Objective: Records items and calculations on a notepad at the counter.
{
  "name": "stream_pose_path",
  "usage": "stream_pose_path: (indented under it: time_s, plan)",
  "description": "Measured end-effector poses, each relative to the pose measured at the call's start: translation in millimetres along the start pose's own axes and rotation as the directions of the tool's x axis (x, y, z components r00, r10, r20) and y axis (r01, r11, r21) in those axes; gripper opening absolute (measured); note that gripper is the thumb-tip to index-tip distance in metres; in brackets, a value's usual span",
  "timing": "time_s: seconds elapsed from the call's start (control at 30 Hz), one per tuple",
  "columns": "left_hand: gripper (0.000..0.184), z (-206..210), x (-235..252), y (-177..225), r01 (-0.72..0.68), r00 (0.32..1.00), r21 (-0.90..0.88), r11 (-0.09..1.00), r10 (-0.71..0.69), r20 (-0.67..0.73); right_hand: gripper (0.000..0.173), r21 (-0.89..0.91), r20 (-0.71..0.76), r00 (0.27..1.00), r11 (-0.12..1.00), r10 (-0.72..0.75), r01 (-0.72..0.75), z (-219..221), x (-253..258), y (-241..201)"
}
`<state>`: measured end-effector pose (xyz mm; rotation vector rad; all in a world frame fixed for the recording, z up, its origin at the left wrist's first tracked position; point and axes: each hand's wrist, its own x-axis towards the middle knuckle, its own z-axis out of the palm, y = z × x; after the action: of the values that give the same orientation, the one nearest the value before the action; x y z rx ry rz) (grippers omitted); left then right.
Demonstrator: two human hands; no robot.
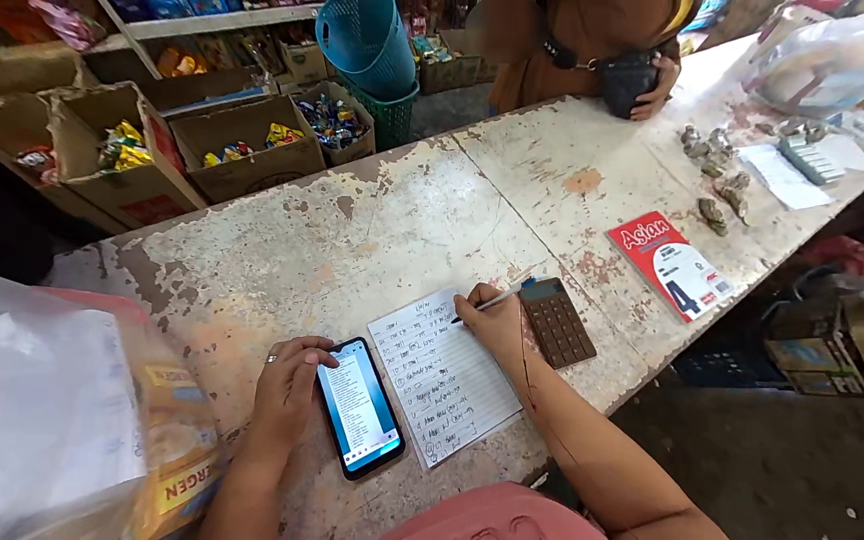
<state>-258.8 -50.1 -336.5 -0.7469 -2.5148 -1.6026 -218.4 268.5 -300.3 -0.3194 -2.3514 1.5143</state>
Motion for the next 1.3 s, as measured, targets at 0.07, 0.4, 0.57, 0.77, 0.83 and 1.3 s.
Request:
stream_pose_path:
  time_s: [0.07, 0.4, 0.57, 0.77, 0.83, 1.3]
  plan:
    - [0.057, -0.3, -0.2, -0.1, 0.000, 1.000, 0.001, 1.000, 0.000, 0.001, 0.030, 0.014, 0.010, 1.000, 1.000, 0.014, -0.014, 1.2, 1.2, 2.5]
    - [0.055, -0.5, 0.3, 1.3, 0.012, 1.000, 0.009, 1.000, -0.012, -0.006, 0.029, 0.022, 0.043, 0.999, 1.000, 0.020, -0.021, 0.9, 4.1, 2.7]
    - [0.053, -0.1, 0.2, 3.4, 0.016, 1.000, -0.004, 1.000, -0.016, -0.016, 0.028, 0.043, 0.047, 0.998, 0.999, 0.030, -0.032, 1.1, 4.7, 1.7]
    - [0.053, 1.2, -0.4, 3.4, 0.013, 1.000, -0.003, 1.000, -0.014, -0.018, 0.024, 0.053, 0.046, 0.998, 0.998, 0.034, -0.037, 0.6, 3.5, 2.7]
    - [0.053, 1.3, 0.3, 5.0, 0.015, 1.000, 0.001, 1.000, -0.015, -0.016, 0.024, 0.050, 0.047, 0.998, 0.998, 0.030, -0.032, -0.2, 4.3, 4.3]
    - [0.056, -3.8, 7.7, 9.5, -0.061, 0.991, -0.045, 0.997, 0.066, 0.112, 0.025, -0.063, 0.115, 0.986, 0.992, 0.119, -0.112, -17.4, 4.6, -8.2]
